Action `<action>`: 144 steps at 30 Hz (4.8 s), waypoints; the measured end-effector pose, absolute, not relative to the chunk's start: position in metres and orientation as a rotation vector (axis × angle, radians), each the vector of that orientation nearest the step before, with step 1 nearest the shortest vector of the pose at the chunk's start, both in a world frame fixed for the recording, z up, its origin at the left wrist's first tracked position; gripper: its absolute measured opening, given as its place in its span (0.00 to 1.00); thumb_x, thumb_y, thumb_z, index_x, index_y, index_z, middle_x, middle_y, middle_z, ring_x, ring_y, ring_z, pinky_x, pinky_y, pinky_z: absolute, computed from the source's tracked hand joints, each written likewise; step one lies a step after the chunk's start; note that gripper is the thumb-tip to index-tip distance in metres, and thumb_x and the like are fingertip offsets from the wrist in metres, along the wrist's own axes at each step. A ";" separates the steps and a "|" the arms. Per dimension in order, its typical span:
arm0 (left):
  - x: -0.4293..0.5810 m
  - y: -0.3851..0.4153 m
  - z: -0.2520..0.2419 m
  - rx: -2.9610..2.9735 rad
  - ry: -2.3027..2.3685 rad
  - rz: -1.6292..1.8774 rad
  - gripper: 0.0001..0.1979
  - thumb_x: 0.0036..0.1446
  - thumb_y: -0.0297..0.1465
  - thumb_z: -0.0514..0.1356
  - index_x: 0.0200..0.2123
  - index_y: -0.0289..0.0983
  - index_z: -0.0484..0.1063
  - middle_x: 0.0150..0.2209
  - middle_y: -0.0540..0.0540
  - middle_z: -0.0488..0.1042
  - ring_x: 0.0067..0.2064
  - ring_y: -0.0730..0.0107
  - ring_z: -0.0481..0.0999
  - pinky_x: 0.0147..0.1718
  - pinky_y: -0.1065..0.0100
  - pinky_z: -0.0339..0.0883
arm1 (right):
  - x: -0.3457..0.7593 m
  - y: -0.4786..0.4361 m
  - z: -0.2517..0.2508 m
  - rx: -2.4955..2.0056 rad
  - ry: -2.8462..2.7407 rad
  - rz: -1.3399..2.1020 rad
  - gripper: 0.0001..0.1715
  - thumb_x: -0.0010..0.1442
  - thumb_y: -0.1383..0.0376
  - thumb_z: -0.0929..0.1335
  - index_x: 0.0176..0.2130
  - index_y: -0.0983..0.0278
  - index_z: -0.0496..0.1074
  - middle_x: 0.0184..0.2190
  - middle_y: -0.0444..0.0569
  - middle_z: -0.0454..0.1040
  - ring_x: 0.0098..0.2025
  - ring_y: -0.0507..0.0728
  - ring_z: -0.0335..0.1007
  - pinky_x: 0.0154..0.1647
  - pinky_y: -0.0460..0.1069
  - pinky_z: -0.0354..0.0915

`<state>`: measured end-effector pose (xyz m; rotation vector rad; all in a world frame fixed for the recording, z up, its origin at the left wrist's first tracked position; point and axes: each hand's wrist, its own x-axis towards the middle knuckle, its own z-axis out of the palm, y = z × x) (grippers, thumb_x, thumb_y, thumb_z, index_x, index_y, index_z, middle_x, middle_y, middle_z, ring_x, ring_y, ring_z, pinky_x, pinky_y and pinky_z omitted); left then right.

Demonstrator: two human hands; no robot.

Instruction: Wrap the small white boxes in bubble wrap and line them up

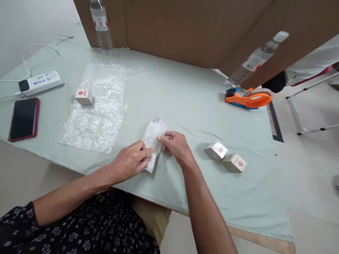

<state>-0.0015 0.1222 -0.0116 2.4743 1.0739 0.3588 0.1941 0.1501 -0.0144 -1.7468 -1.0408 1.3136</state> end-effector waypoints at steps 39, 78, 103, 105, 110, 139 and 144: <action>-0.040 0.152 -0.046 2.176 0.566 0.602 0.34 0.51 0.27 0.64 0.63 0.39 0.62 0.69 0.36 0.59 0.70 0.50 0.57 0.66 0.46 0.54 | 0.176 0.078 -0.033 -1.360 -1.767 0.536 0.16 0.61 0.63 0.69 0.49 0.57 0.77 0.45 0.52 0.75 0.48 0.59 0.72 0.49 0.56 0.70; -0.024 0.140 -0.015 1.423 0.898 0.539 0.17 0.57 0.40 0.62 0.45 0.34 0.74 0.37 0.47 0.75 0.37 0.69 0.72 0.40 0.67 0.66 | 0.145 0.094 -0.001 -1.469 -1.285 0.915 0.10 0.59 0.58 0.68 0.33 0.62 0.74 0.31 0.46 0.75 0.34 0.54 0.69 0.35 0.48 0.66; -0.017 0.153 -0.019 1.587 1.017 0.508 0.17 0.59 0.36 0.59 0.48 0.34 0.78 0.42 0.43 0.79 0.38 0.68 0.74 0.40 0.66 0.69 | 0.158 0.088 -0.035 -1.391 -1.789 0.271 0.06 0.65 0.66 0.66 0.39 0.57 0.73 0.40 0.48 0.78 0.45 0.58 0.74 0.48 0.56 0.66; -0.018 0.154 -0.018 1.605 0.998 0.501 0.17 0.59 0.35 0.58 0.48 0.35 0.79 0.47 0.41 0.79 0.45 0.64 0.76 0.47 0.63 0.69 | 0.163 0.088 -0.034 -1.388 -1.870 0.194 0.06 0.66 0.66 0.66 0.39 0.57 0.74 0.40 0.48 0.79 0.44 0.58 0.74 0.50 0.56 0.65; -0.019 0.153 -0.015 1.615 0.986 0.477 0.17 0.61 0.33 0.56 0.49 0.35 0.78 0.51 0.40 0.78 0.50 0.60 0.76 0.54 0.59 0.68 | 0.172 0.085 -0.029 -1.373 -2.057 0.036 0.10 0.66 0.66 0.65 0.44 0.56 0.75 0.45 0.49 0.78 0.48 0.59 0.72 0.56 0.59 0.61; -0.015 0.152 -0.017 1.663 0.988 0.516 0.16 0.63 0.32 0.55 0.47 0.37 0.79 0.47 0.43 0.79 0.49 0.63 0.76 0.53 0.62 0.67 | 0.170 0.074 -0.037 -1.409 -2.006 0.217 0.16 0.67 0.64 0.64 0.53 0.56 0.73 0.54 0.53 0.75 0.59 0.63 0.68 0.57 0.63 0.65; -0.016 0.151 -0.014 1.583 1.003 0.521 0.15 0.62 0.32 0.55 0.46 0.36 0.80 0.48 0.43 0.79 0.48 0.63 0.76 0.52 0.63 0.67 | 0.178 0.072 -0.021 -1.372 -1.825 0.517 0.17 0.67 0.61 0.65 0.54 0.54 0.73 0.61 0.51 0.68 0.63 0.61 0.64 0.62 0.62 0.63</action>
